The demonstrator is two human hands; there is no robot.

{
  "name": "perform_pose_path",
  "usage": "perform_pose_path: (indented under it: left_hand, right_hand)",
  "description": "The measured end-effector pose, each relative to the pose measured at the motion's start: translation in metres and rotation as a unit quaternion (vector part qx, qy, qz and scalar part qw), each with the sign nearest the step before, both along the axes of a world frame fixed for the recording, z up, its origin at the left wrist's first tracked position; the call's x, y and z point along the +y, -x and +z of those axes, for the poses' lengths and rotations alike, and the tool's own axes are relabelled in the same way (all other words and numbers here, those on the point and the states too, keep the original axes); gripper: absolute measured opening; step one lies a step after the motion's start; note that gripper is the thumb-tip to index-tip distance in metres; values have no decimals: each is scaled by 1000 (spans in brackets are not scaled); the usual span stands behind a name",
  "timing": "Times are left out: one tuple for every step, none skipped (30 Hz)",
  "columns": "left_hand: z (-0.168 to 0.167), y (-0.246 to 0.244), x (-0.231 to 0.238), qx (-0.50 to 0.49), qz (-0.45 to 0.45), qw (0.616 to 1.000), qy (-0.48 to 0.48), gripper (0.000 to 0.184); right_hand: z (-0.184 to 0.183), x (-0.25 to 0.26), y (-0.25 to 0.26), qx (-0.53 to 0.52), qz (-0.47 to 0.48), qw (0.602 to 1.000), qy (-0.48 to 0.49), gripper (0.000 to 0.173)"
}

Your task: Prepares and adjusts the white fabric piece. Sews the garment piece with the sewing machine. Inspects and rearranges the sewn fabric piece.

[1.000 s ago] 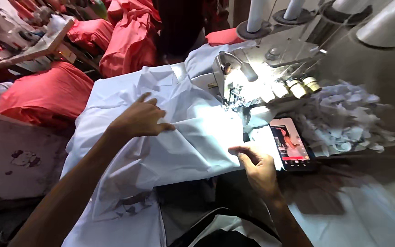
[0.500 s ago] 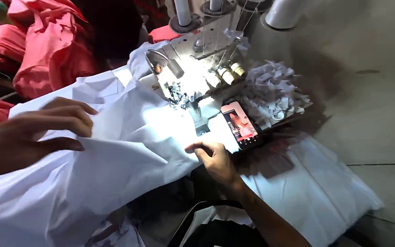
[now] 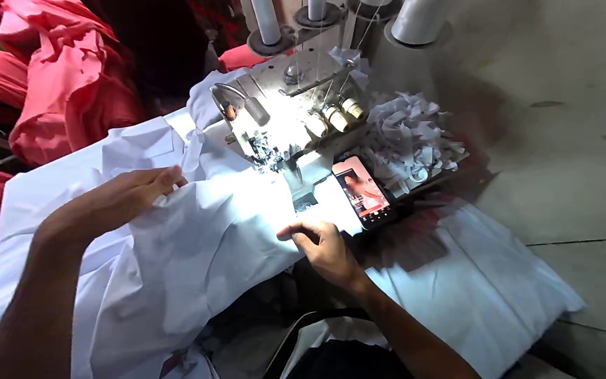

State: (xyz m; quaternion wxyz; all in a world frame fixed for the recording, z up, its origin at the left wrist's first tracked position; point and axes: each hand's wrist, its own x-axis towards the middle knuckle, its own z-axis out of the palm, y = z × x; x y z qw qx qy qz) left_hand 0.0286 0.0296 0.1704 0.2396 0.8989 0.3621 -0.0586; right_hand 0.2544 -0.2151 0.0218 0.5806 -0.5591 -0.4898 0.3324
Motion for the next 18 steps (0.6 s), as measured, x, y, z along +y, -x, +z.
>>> perform_pose_path:
  left_hand:
    - [0,-7,-2,32,11,999,-26,49]
    - [-1,-11,-4,76,21,996,-42,48]
    - [-3,-13,-4,123,21,991,-44,48]
    - [-6,-11,-3,169,9,985,-34,51]
    - [-7,-6,0,187,-17,982,-19,51]
    - [-8,2,4,171,-63,983,-5,45]
    - [-7,13,10,119,-128,985,1,34]
    - [-6,25,16,36,-203,979,12,27]
    - [-5,32,22,-64,-276,958,51,22]
    - [-5,37,25,-153,-335,923,111,18]
    - [-5,35,23,-227,-374,881,178,17]
    - [-1,24,12,-276,-389,854,205,21]
    - [2,11,1,-301,-377,853,201,25]
    - [1,-3,-10,-311,-346,865,187,28]
    - [-2,-15,-16,-309,-317,880,171,28]
    - [-9,-25,-19,-302,-299,893,152,27]
    - [-17,-35,-22,-293,-285,904,126,22]
    - [-25,-45,-25,-282,-268,917,92,15]
  right_hand:
    - [0,0,0,0,2,1000,0,25]
    - [0,1,0,0,3,1000,-2,25]
    - [0,1,0,0,3,1000,-4,25]
    - [0,1,0,1,4,1000,-5,25]
    - [-1,0,-1,2,6,1000,-5,25]
    - [-2,0,-2,3,8,1000,-4,25]
    - [-2,0,-3,4,8,1000,-4,25]
    - [-3,0,-4,3,9,1000,-4,25]
    - [-3,-1,-4,1,9,1000,-4,25]
    - [-3,-1,-4,0,11,1000,-5,25]
    - [-3,0,-5,0,12,1000,-7,25]
    - [-3,0,-5,1,14,1000,-9,25]
    - [-2,0,-4,3,16,1000,-9,25]
    - [-2,0,-3,5,17,1000,-6,25]
    - [-1,0,-3,6,19,1000,-2,24]
    - [0,1,-3,7,21,1000,0,24]
    - [0,1,-2,9,23,1000,-1,24]
    - [1,1,-2,11,24,1000,-5,24]
